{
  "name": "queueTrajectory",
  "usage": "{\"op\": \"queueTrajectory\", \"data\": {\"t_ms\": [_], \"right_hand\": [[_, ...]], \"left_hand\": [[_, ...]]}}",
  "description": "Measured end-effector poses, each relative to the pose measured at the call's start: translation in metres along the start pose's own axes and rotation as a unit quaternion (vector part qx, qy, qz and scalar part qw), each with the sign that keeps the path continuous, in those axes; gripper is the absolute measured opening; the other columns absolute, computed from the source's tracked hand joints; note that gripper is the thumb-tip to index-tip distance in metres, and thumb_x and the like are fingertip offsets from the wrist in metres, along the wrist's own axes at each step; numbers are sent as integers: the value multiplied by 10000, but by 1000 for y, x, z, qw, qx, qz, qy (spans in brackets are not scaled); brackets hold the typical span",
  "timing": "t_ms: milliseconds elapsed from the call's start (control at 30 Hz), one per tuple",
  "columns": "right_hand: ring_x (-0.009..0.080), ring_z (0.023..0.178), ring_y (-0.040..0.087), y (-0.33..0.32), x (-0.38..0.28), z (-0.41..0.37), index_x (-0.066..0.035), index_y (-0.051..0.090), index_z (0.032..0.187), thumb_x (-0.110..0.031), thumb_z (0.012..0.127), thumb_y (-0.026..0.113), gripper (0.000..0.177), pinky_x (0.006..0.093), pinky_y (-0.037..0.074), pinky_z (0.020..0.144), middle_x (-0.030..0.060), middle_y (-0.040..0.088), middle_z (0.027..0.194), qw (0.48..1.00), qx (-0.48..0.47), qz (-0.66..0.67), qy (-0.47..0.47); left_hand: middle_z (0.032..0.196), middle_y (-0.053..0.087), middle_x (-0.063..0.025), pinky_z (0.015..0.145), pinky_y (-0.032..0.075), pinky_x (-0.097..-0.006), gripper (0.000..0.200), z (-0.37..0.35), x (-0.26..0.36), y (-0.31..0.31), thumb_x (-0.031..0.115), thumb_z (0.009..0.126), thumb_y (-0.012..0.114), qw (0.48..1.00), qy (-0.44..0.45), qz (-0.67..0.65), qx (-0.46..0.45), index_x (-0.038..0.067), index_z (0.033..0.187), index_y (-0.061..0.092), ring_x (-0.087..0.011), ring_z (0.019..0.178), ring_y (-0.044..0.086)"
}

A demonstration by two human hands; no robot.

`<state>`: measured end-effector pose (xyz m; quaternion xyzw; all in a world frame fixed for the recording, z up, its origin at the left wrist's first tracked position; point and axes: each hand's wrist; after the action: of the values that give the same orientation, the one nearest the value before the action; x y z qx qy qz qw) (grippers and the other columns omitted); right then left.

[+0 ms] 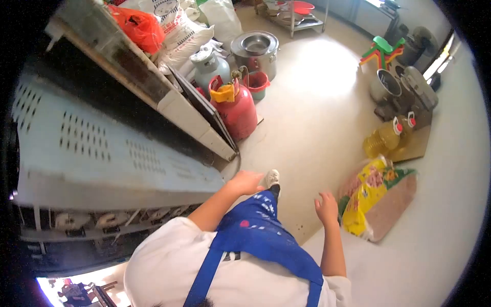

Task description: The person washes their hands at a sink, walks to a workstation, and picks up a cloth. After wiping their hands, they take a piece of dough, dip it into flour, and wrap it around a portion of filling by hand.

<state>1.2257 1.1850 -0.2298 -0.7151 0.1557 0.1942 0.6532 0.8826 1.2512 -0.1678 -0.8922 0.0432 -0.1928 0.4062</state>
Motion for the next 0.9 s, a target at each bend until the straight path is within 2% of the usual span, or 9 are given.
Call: {"op": "queueTrajectory", "data": {"t_ms": [100, 200, 300, 433, 500, 633, 700, 767, 900], "right_hand": [[386, 1007, 598, 19, 76, 36, 1, 650, 1055, -189, 787, 719, 337, 441, 492, 877, 220, 626, 1056, 989, -101, -92, 52], [373, 1012, 603, -7, 81, 64, 6, 658, 1044, -189, 778, 715, 334, 441, 496, 861, 223, 624, 1051, 994, -65, -18, 91], [365, 1045, 601, -18, 120, 152, 2, 643, 1103, -219, 796, 697, 382, 448, 493, 871, 225, 619, 1116, 934, -264, 3, 241], [379, 1054, 596, 16, 176, 300, -4, 630, 1140, -254, 819, 679, 410, 467, 487, 883, 234, 612, 1145, 944, -296, -33, 140], [386, 1059, 593, 31, 200, 392, -6, 623, 1158, -271, 831, 670, 424, 476, 484, 889, 238, 608, 1159, 948, -306, -51, 71], [400, 1068, 587, 41, 238, 589, -12, 610, 1195, -306, 854, 651, 452, 494, 477, 901, 247, 601, 1187, 960, -252, -77, -91], [409, 1091, 568, -8, 156, 700, 2, 625, 1155, -292, 870, 640, 409, 477, 460, 948, 254, 613, 1146, 965, -235, -70, -91], [394, 1077, 582, 6, 161, 806, -3, 646, 1126, -288, 879, 632, 378, 469, 471, 932, 244, 631, 1113, 957, -252, 1, -141], [351, 969, 673, -34, 103, 940, 12, 656, 1118, -303, 885, 611, 394, 433, 521, 879, 228, 697, 1013, 959, -251, 28, -132]], "left_hand": [[1067, 691, -129, 858, 495, -508, 446, 121, -36, -33, 422, 824, 683, 992, 62, 15, 110, 103, 1134, 645, -317, 1033, 651], [1015, 707, -117, 832, 506, -522, 408, 165, -38, -151, 438, 815, 681, 995, 32, 97, 23, 98, 1040, 688, -326, 982, 670], [993, 708, -129, 855, 497, -543, 416, 250, -69, -232, 452, 818, 670, 991, 19, 96, 92, 88, 1015, 708, -334, 954, 677], [980, 700, -160, 857, 480, -593, 419, 306, -125, -251, 436, 806, 674, 975, 23, 16, 222, 71, 1009, 705, -351, 953, 676], [977, 699, -172, 862, 487, -578, 398, 310, -146, -269, 401, 799, 668, 965, -42, -6, 257, 68, 1014, 705, -342, 956, 681], [1012, 723, -135, 849, 491, -536, 254, 315, -188, -300, 226, 761, 582, 952, -287, -59, 89, 114, 922, 743, -286, 974, 690], [1010, 707, -152, 826, 518, -499, 366, 321, -195, -304, 377, 763, 655, 911, -376, -147, 79, 68, 957, 691, -308, 975, 675], [1118, 677, -164, 855, 519, -480, 428, 319, -185, -313, 411, 829, 635, 894, -406, -171, 83, 72, 1088, 656, -339, 1027, 652], [1252, 629, -163, 871, 532, -433, 519, 348, -169, -310, 471, 886, 605, 877, -385, -231, 169, 46, 1182, 605, -280, 1065, 652]]}}
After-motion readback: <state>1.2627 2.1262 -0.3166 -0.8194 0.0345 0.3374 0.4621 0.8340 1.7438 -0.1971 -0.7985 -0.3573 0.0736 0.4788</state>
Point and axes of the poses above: each hand's wrist, its own z-axis towards the middle knuckle, its own y-axis out of the palm, x = y × z
